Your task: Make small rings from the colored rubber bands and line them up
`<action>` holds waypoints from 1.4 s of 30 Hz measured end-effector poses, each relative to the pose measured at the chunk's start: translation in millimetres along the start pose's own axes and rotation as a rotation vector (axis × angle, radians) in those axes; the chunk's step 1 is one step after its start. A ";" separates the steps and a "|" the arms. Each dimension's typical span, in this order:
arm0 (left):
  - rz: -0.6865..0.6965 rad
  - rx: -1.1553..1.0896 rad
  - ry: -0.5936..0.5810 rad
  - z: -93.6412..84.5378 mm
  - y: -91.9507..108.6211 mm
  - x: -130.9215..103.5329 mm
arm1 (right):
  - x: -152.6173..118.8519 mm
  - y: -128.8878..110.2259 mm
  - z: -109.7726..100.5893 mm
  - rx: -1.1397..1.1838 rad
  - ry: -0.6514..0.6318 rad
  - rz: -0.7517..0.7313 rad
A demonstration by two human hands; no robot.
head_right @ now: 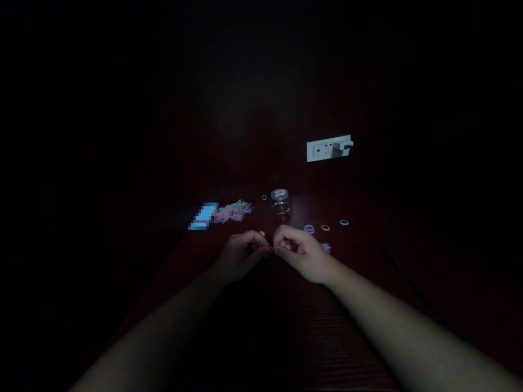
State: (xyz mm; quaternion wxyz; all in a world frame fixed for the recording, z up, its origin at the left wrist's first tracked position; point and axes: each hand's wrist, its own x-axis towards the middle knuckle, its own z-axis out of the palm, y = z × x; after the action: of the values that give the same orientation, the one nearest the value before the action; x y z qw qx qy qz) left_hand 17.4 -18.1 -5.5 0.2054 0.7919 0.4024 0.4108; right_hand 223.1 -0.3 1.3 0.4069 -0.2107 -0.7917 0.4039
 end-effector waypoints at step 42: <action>0.134 0.208 -0.050 -16.8 -16.8 2.0 | -0.6 9.4 -2.4 -0.114 0.045 0.185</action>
State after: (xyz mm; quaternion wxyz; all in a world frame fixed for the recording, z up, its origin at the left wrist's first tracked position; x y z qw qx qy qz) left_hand -3.5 -6.6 -5.9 0.1043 0.8439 0.3839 0.3599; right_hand 225.4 5.9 -5.8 0.3730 -0.3146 -0.7813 0.3892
